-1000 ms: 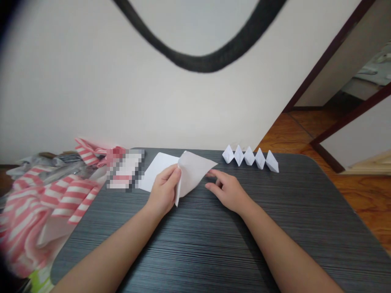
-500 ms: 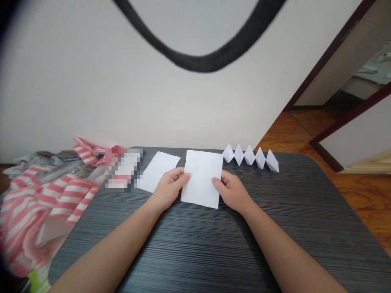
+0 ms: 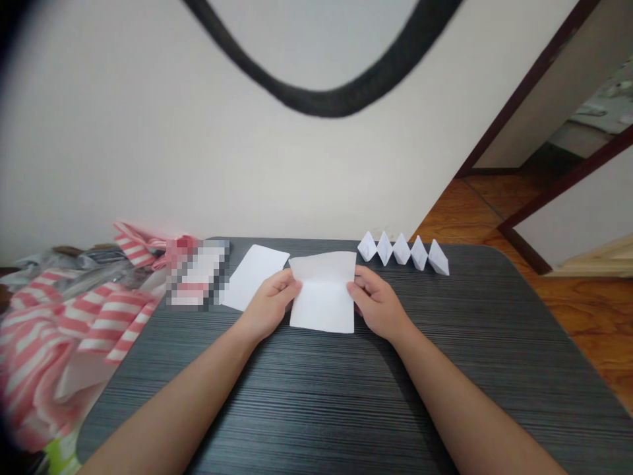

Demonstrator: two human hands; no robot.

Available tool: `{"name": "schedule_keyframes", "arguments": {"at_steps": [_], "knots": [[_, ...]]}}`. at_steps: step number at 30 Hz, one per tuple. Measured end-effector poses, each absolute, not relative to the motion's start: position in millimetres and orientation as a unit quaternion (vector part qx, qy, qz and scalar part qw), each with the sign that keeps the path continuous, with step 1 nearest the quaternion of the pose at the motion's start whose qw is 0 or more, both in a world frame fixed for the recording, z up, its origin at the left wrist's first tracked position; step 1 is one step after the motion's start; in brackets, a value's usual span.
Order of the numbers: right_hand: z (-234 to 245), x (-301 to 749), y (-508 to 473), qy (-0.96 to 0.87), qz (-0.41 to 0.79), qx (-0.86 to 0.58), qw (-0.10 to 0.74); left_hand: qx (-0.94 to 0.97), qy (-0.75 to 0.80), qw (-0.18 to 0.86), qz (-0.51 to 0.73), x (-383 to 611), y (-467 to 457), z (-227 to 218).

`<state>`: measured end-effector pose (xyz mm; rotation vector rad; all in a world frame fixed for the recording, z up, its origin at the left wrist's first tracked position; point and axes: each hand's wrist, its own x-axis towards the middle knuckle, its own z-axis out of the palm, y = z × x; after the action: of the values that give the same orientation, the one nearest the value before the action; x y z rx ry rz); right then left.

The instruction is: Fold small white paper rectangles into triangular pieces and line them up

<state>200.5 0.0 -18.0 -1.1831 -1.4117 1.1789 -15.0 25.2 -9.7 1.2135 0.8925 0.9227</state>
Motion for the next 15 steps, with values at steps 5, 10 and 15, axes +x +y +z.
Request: {"name": "schedule_keyframes", "arguments": {"at_steps": [5,10,15], "knots": [[-19.0,205.9,-0.1,-0.596,0.45,-0.506,0.432,0.522,0.418,0.626,0.402,-15.8,26.1,-17.5],[-18.3,205.7,0.5,-0.624,0.429,-0.496,0.426,0.483,0.4,0.657,0.419,-14.2,26.1,-17.0],[-20.1,202.4,-0.5,-0.603,0.453,-0.482,0.446,0.408,0.38,0.706,0.438,-12.5,25.3,-9.5]]}}
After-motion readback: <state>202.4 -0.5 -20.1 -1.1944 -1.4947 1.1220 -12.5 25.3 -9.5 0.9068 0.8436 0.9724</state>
